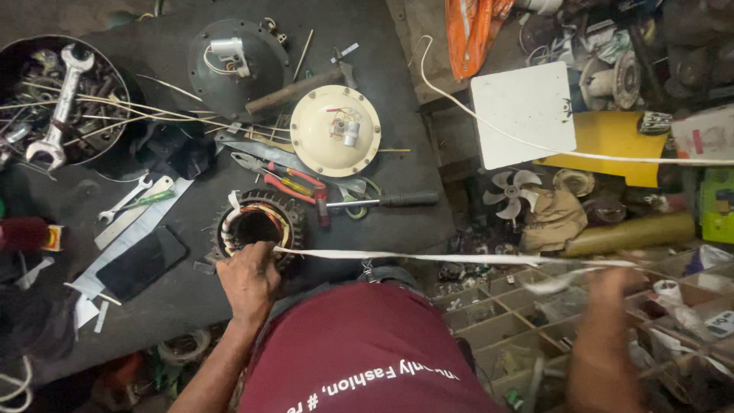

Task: The person works on a cylindrical electrical component, likely a motor stator, by hand. They repeatedly insert and adjust white insulating strips into the winding slots, using pliers to tuck and secure the material. The person also handles a separate circular component with wires and uses a screwdriver briefly.

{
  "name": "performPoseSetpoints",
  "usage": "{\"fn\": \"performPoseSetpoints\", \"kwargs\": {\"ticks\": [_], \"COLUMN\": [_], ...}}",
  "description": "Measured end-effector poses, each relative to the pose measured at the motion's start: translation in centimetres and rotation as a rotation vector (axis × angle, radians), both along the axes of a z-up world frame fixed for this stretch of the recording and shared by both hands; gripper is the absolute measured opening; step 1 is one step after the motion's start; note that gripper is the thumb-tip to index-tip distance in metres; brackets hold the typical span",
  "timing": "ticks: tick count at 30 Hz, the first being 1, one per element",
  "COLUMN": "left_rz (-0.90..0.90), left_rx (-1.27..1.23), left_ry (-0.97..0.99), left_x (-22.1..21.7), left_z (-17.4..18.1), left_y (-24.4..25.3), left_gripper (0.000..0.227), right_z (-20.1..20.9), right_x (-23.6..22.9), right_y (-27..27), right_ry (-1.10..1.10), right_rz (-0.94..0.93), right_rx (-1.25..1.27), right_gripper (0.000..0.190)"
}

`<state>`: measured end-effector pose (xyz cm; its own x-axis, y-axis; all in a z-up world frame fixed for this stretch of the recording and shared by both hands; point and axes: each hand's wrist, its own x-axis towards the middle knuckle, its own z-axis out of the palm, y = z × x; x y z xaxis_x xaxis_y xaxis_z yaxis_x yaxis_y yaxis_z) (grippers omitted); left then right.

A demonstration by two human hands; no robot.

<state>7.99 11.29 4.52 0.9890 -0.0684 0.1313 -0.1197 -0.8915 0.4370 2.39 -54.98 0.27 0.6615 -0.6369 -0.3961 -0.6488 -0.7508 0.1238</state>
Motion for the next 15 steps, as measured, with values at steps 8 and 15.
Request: {"fn": "performPoseSetpoints", "kwargs": {"ticks": [8, 15], "left_rz": [0.052, 0.083], "left_rx": [0.01, -0.061], "left_ry": [-0.003, -0.018], "left_x": [0.1, 0.2], "left_z": [0.8, 0.6], "left_y": [-0.4, -0.4], "left_gripper": [0.006, 0.009], "right_z": [2.4, 1.1], "right_x": [8.8, 14.3], "right_y": [16.3, 33.3], "right_ry": [0.079, 0.235], "right_rz": [0.157, 0.798], "right_rx": [0.527, 0.425], "right_gripper": [0.048, 0.062]}}
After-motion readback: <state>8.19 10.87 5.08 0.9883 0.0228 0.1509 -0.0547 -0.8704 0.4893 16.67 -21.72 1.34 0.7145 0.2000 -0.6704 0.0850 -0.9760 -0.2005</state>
